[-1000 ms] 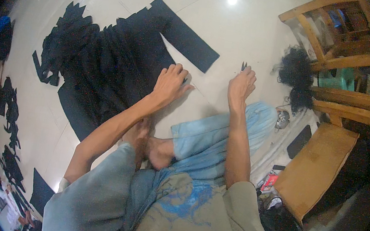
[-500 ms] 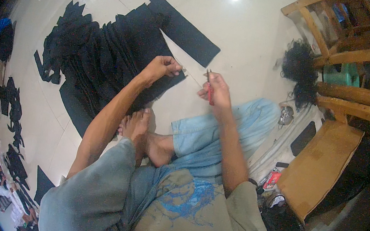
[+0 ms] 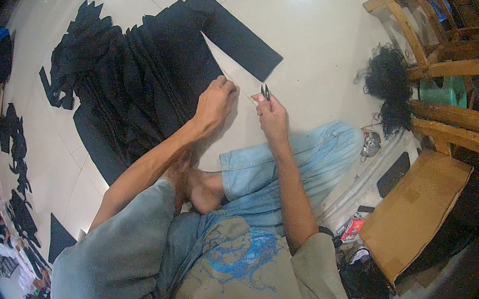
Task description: The person sits on the floor and uses a rotary cutter to cut a large piece of black fabric into strips. They hold the fabric steady with one hand while guiding the cutter with the other, occasionally adjusting the fabric's position.
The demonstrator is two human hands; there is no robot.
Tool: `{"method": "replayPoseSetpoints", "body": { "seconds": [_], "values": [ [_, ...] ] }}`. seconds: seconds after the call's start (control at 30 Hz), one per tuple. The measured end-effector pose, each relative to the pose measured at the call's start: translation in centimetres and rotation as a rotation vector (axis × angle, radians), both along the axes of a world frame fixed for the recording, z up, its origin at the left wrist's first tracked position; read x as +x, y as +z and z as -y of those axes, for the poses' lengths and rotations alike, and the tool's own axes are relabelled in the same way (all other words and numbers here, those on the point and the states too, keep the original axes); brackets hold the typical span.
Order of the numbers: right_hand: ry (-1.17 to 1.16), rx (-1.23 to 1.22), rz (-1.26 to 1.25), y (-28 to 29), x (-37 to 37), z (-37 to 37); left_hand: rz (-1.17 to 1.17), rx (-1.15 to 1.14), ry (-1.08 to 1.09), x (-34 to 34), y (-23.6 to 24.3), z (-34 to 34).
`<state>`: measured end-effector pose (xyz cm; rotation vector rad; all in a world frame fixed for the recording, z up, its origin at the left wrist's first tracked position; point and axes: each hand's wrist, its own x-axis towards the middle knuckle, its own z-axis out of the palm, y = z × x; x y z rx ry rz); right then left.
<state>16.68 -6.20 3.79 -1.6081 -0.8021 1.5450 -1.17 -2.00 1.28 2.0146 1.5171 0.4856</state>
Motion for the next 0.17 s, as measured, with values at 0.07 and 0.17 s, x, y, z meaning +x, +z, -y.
{"method": "replayPoseSetpoints", "body": {
  "seconds": [0.07, 0.17],
  "values": [
    [0.000, -0.034, -0.047, 0.2, -0.4, 0.0, 0.101, -0.189, 0.075, -0.6, 1.0, -0.7],
    [0.094, 0.007, 0.018, -1.7, 0.1, -0.1, 0.253, -0.634, 0.151, -1.8, 2.6, -3.5]
  ]
}}
